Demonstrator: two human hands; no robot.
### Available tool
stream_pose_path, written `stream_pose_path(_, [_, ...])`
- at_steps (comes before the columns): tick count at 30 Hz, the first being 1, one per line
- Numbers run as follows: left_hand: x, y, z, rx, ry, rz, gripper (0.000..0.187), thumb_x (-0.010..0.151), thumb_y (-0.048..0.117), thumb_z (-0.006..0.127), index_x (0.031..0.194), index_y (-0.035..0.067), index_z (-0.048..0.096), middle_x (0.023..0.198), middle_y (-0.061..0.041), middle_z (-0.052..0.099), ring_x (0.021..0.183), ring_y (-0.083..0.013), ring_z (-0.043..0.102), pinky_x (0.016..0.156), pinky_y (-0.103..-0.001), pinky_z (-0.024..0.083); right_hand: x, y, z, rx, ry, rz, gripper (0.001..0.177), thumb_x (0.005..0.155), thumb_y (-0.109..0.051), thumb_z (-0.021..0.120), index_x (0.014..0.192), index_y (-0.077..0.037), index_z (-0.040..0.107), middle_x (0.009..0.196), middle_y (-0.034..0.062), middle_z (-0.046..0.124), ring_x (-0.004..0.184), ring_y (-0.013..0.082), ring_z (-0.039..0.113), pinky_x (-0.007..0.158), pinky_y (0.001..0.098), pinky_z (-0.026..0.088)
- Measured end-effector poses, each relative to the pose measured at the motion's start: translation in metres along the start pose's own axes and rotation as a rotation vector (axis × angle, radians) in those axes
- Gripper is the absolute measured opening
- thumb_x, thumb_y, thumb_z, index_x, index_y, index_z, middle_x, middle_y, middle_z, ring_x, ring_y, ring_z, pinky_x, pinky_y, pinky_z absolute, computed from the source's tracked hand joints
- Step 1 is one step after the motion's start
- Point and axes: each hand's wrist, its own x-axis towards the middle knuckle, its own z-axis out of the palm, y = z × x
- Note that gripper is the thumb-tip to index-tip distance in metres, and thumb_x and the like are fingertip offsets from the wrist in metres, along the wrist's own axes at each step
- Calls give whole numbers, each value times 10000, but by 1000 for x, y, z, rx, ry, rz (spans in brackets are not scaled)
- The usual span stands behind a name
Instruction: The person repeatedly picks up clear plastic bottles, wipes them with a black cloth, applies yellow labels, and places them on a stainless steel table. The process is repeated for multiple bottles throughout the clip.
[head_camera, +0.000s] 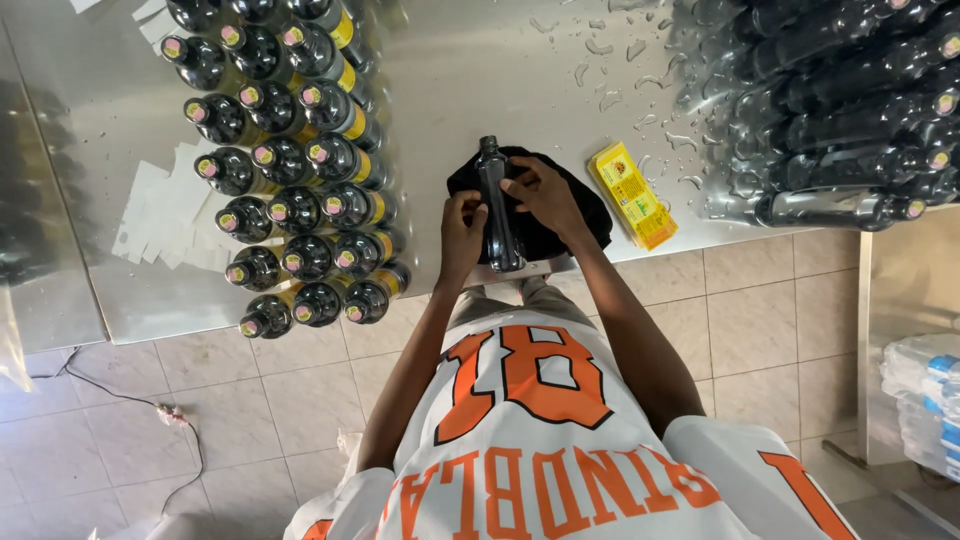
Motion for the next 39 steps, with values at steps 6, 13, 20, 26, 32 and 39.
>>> stream_pose_path(6, [-4,-2,0,-33,-2,-33,262,1151,166,545,1401,100,583,1445,-250,600,1401,-458,593,1135,-613,500,-9,-14,0,55,-48,22,657,1073,-407,767,1620,-136,524,1381,289,627,1194,350,734,1040,513,607])
stream_pose_path(13, [2,-38,-4,-230,84,-67,204,1127,179,607,1318,107,615,1260,-120,657,1194,-240,669,1007,-448,551,-10,27,12,258,-27,4,732,926,-187,914,1558,-40,575,1264,209,677,1174,278,727,1039,437,629])
stream_pose_path(20, [-5,-11,-12,-280,8,-190,185,1079,163,594,1264,165,599,1003,53,591,890,-64,540,762,-230,446,-15,32,13,291,-90,43,621,985,-266,885,1499,-33,626,1372,240,656,1264,304,674,1090,459,596])
stream_pose_path(26, [-12,-3,-8,-239,46,-148,254,1047,157,587,1299,164,620,1036,-5,676,903,-77,576,771,-253,473,-31,14,21,270,52,31,654,947,-311,925,1466,-81,600,1251,176,697,1119,247,716,918,391,652])
stream_pose_path(32, [-26,16,3,-242,51,-1,388,1066,145,597,1440,47,636,1421,-270,640,1361,-395,647,1082,-530,563,-34,11,22,-43,319,-100,475,1024,-279,863,1397,-73,652,1219,220,713,1128,310,741,793,389,690])
stream_pose_path(39, [-26,16,6,-258,59,-38,436,1095,149,561,1513,39,619,1537,-341,555,1492,-476,519,1211,-613,442,-12,38,11,34,286,-77,496,1075,-331,748,1433,-9,628,1237,238,702,927,227,776,757,366,705])
